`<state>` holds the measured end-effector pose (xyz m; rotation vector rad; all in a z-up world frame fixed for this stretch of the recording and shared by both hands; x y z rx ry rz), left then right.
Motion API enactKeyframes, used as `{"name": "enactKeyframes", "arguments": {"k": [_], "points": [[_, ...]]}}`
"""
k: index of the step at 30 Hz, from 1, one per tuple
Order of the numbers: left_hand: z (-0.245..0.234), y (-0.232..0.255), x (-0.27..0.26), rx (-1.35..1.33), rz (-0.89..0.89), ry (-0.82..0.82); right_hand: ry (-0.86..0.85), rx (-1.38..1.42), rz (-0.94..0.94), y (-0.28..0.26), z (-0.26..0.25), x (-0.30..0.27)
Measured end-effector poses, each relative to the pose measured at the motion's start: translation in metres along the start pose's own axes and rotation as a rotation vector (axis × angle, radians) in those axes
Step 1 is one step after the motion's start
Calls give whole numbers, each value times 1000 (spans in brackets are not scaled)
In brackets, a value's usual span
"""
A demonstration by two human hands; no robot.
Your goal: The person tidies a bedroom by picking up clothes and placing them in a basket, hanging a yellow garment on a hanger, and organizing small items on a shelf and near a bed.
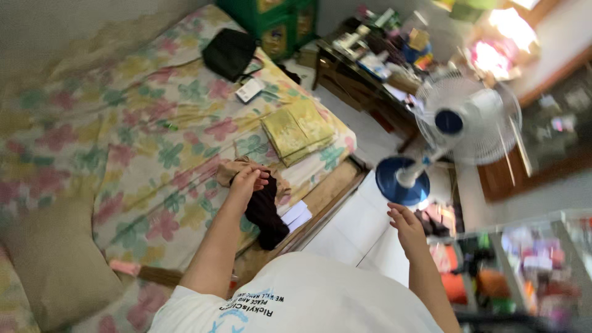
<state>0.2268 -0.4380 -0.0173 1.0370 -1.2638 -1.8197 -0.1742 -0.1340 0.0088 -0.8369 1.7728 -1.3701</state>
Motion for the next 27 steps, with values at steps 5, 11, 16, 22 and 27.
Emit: {"name": "enactKeyframes", "arguments": {"k": [5, 11, 16, 22, 27], "points": [[34, 11, -9, -75, 38, 162, -158, -19, -60, -26, -42, 73], [56, 4, -13, -153, 147, 293, -354, -60, -43, -42, -46, 143], [34, -40, -43, -170, 109, 451, -576, -36, 32, -30, 8, 182], [-32, -136, -55, -269, 88, 618, -775, -301, 8, -31, 99, 215], [-74, -178, -17, -264, -141, 816, -869, -270, 43, -8, 178, 266]]}}
Point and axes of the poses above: each hand's wrist, its own x-axis towards the middle knuckle, its own z-axis out of the palm, y = z × x, the point moved 2 cm from there along x, towards the middle knuckle, and after that the axes turned 4 degrees about -y, right-handed, at the moved point
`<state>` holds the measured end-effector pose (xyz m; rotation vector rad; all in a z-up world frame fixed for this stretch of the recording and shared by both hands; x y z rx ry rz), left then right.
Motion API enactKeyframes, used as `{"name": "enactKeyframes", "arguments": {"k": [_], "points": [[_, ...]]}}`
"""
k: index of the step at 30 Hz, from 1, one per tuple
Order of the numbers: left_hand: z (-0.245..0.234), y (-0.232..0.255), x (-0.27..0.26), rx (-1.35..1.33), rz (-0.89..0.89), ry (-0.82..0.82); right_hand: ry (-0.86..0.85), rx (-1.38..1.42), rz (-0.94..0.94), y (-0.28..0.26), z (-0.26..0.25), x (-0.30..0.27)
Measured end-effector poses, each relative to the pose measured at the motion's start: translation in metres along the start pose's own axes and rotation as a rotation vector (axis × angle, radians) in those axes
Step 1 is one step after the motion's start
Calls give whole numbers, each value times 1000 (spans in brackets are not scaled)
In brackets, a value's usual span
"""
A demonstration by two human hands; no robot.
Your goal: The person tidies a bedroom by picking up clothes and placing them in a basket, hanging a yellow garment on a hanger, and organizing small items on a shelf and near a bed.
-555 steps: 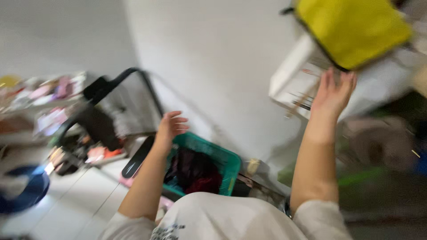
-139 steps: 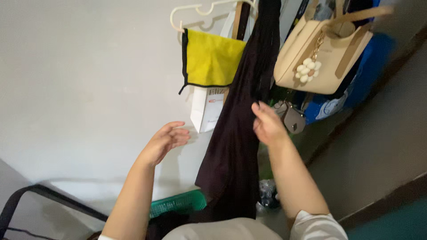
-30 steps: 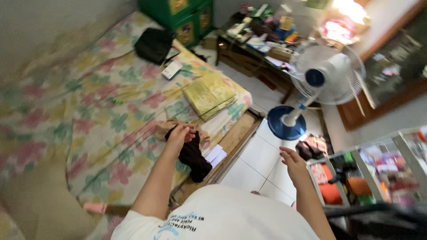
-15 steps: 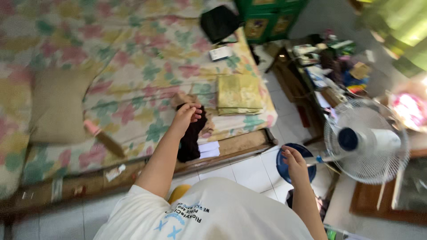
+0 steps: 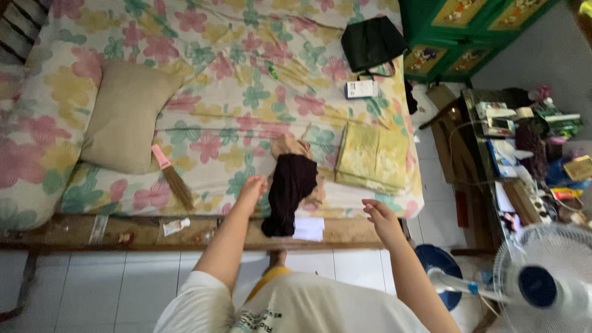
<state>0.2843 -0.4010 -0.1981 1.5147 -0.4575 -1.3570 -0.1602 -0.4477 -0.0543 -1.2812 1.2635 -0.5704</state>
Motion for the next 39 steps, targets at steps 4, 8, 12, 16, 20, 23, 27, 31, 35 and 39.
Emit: {"name": "enactKeyframes", "arguments": {"k": [4, 8, 12, 16, 20, 23, 27, 31, 35, 39], "points": [[26, -1, 59, 214, -2, 11, -9, -35, 44, 8, 4, 61], [47, 6, 103, 136, -195, 137, 35, -28, 87, 6, 6, 103], [58, 5, 141, 22, -238, 194, 90, -114, 120, 1, 2, 142], [53, -13, 186, 199, -275, 137, 137, -62, 89, 3, -11, 170], [68, -22, 223, 297, -337, 96, 176, -64, 160, 24, -25, 190], [82, -32, 234, 340, -372, 52, 183, -119, 187, 46, -32, 198], [106, -39, 238, 378, -391, -23, 182, -66, 201, 68, -33, 201], [125, -34, 225, 436, -397, -142, 187, 28, 276, 75, -33, 200], [143, -28, 198, 437, -436, -304, 171, 58, 318, 75, -22, 196], [148, -18, 169, 347, -780, -348, 84, 40, 307, 61, -7, 192]]}}
Point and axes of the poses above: each hand's wrist, its own x-axis towards the middle knuckle, its own z-axis out of the palm, y = z × x, the point moved 2 cm from there along x, towards the middle knuckle, and after that the axes turned 4 degrees about -y, right-handed, at the moved point
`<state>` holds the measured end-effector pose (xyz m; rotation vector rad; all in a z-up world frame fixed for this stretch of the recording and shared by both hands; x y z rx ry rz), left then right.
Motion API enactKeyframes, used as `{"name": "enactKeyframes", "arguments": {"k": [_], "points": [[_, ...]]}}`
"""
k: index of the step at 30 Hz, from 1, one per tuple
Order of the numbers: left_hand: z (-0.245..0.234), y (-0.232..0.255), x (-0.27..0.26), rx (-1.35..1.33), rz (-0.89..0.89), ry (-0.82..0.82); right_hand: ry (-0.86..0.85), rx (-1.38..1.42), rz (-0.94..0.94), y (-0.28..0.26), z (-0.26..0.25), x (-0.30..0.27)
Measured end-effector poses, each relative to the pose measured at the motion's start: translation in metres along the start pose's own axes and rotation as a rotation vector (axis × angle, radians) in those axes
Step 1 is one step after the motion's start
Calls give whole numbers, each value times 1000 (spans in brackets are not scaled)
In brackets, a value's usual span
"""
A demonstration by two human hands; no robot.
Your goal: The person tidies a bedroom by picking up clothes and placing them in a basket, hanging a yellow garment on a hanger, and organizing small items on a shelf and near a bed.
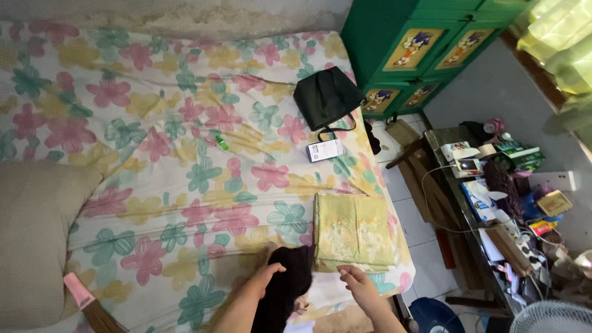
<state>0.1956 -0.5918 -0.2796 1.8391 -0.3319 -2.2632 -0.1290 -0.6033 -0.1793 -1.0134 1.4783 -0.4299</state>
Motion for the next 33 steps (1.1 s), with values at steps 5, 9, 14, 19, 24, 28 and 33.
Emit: {"name": "enactKeyframes", "arguments": {"k": [5, 9, 14, 19, 24, 28, 33], "points": [[25, 14, -81, -643, 265, -413, -144, -87, -182, -30, 23, -38], [93, 50, -145, -634, 346, -844, -320, -39, -267, -41, 50, -60], [142, 80, -178, -315, 609, -747, -84, 347, -216, -32, 24, -75], [151, 88, -211, 54, 819, -855, 216, 775, -201, -26, -33, -135], [176, 76, -215, 216, 743, -817, 298, 1075, -373, 13, -78, -206], [200, 76, -200, 240, 751, -737, 287, 1207, -618, 62, -102, -275], [262, 68, -219, 350, 902, -918, 623, 1261, -569, 133, -98, -377]]}}
Point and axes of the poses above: each hand's wrist, its own x-axis towards the middle knuckle, its own z-axis out of the palm, y = z × x, the point moved 2 cm from there along x, towards the middle knuckle, and after that the axes turned 4 degrees about -y, right-handed, at the moved point
